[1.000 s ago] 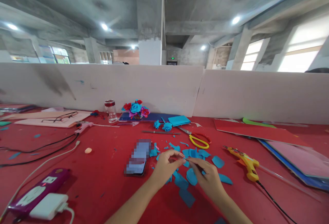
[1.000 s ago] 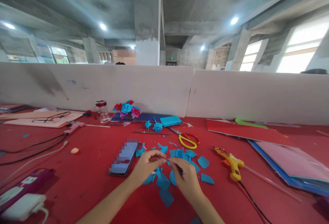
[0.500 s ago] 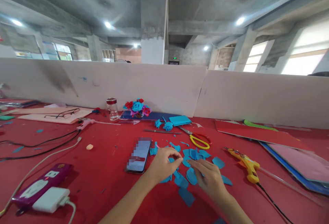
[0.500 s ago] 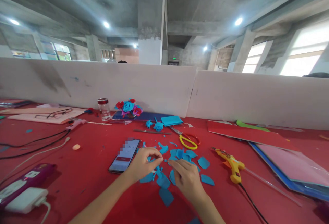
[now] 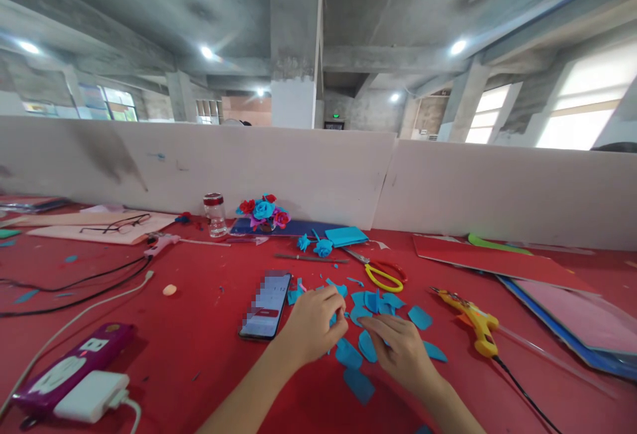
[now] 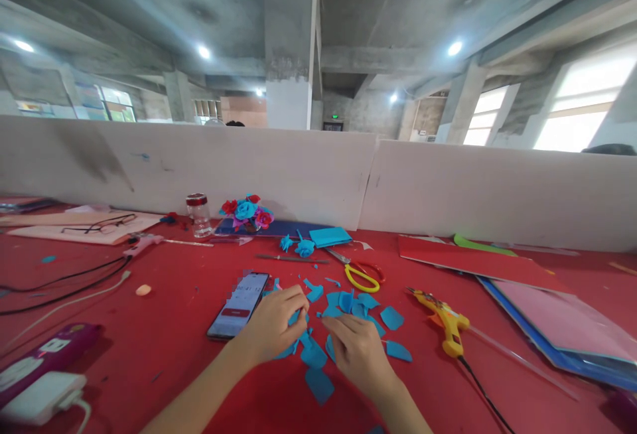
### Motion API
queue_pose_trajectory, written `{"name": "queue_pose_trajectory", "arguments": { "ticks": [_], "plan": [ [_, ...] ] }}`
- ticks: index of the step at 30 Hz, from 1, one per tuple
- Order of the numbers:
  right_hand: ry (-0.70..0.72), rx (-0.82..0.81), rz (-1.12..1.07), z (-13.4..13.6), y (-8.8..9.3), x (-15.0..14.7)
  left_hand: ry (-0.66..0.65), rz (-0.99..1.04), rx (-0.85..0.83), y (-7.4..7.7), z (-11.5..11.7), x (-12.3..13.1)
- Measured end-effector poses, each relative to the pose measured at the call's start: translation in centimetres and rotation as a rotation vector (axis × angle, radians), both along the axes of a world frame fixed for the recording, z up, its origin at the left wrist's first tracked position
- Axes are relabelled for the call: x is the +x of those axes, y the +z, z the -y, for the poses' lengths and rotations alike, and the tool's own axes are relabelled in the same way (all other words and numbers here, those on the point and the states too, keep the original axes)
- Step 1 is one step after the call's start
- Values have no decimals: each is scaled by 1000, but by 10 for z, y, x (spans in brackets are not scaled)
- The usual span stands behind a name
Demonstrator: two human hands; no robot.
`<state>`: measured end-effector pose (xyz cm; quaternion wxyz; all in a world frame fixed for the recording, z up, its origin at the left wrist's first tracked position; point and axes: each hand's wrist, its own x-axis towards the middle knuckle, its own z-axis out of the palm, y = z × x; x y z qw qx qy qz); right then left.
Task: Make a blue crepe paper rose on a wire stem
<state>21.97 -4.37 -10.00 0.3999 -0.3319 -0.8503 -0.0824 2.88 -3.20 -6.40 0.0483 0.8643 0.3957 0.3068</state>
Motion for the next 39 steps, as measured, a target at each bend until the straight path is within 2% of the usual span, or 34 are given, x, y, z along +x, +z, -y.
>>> {"name": "queue_pose_trajectory", "arguments": {
  "ticks": [9,18,31,35,37,39],
  "plan": [
    [-35,-38,-23,-3,-6,4,-103,136,-73,-10,-3,5],
    [27,-103,-49,1,5,1,-147,293,-181,1,-6,-4],
    [31,-136,-110,7,3,-5,-170,350,-318,0,-5,-5],
    [14,-211,-185,8,4,-3,-228,425,-299,1,-1,-3],
    [5,-249,-213,8,4,-3,-278,389,-266,-1,0,-2],
    [-1,-267,-210,7,3,-3,-266,310,-198,-3,-1,-1]
  ]
}}
